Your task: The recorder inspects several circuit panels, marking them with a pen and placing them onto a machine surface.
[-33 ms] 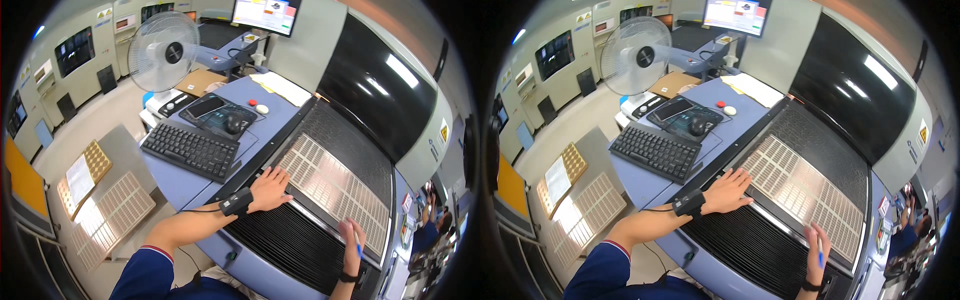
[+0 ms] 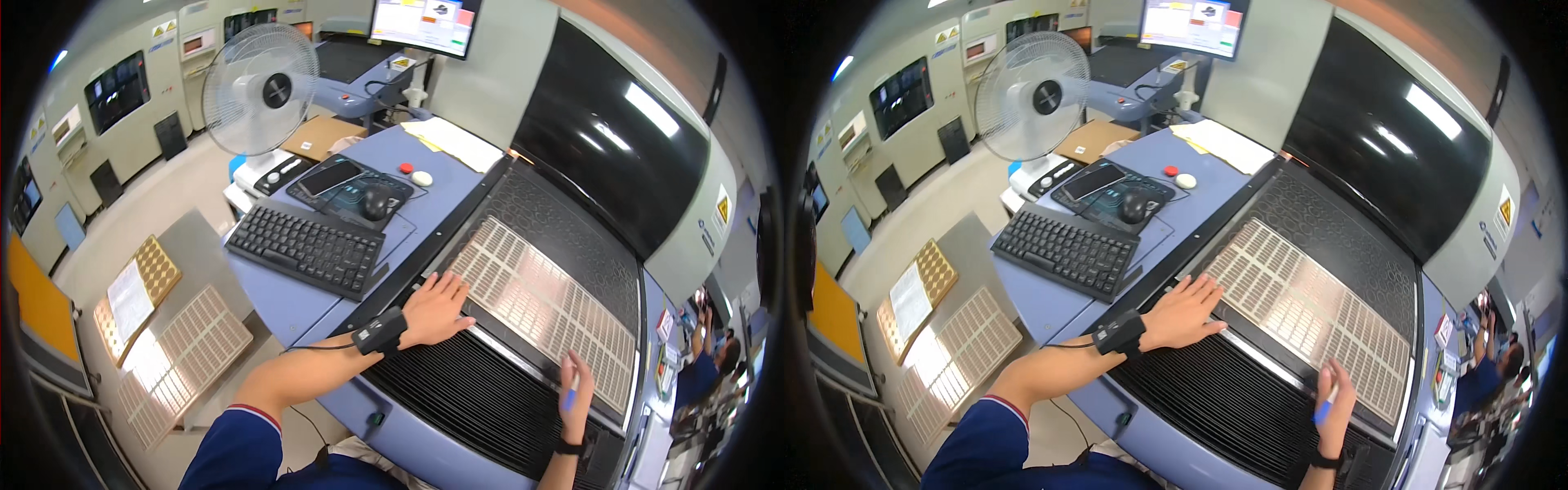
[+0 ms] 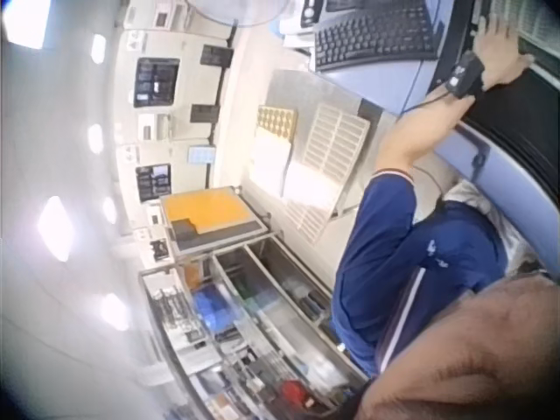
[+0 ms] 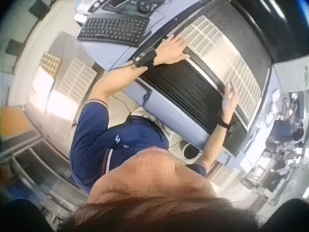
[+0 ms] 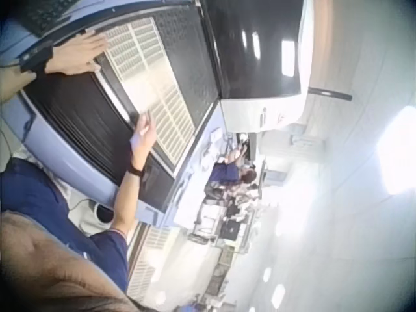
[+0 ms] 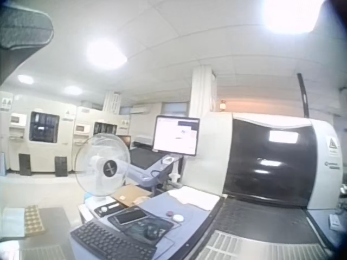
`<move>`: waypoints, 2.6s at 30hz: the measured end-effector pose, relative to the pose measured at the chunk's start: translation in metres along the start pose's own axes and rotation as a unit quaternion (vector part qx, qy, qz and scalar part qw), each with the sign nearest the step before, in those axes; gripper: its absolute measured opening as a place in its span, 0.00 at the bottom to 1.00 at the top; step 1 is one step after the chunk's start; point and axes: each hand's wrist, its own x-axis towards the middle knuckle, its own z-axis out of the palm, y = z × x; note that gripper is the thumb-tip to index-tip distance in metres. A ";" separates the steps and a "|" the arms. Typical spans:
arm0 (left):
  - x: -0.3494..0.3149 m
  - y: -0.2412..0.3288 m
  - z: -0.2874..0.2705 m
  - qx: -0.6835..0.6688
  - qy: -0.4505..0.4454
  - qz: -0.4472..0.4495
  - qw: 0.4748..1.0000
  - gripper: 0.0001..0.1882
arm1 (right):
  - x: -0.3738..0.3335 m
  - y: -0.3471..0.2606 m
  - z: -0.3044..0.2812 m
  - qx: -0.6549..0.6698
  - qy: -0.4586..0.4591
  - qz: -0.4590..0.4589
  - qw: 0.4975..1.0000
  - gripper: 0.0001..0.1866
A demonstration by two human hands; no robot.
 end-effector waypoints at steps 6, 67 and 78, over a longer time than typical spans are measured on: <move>-0.006 0.004 -0.017 0.040 -0.034 -0.014 0.999 0.40 | -0.009 -0.008 0.009 -0.121 -0.082 0.034 0.989 0.25; -0.035 0.073 -0.025 -0.292 0.066 0.096 0.949 0.12 | -0.026 -0.092 0.072 0.290 -0.026 -0.153 0.944 0.11; -0.040 0.070 -0.019 -0.189 0.055 0.166 0.966 0.09 | -0.027 -0.094 0.073 0.294 -0.040 -0.120 0.948 0.05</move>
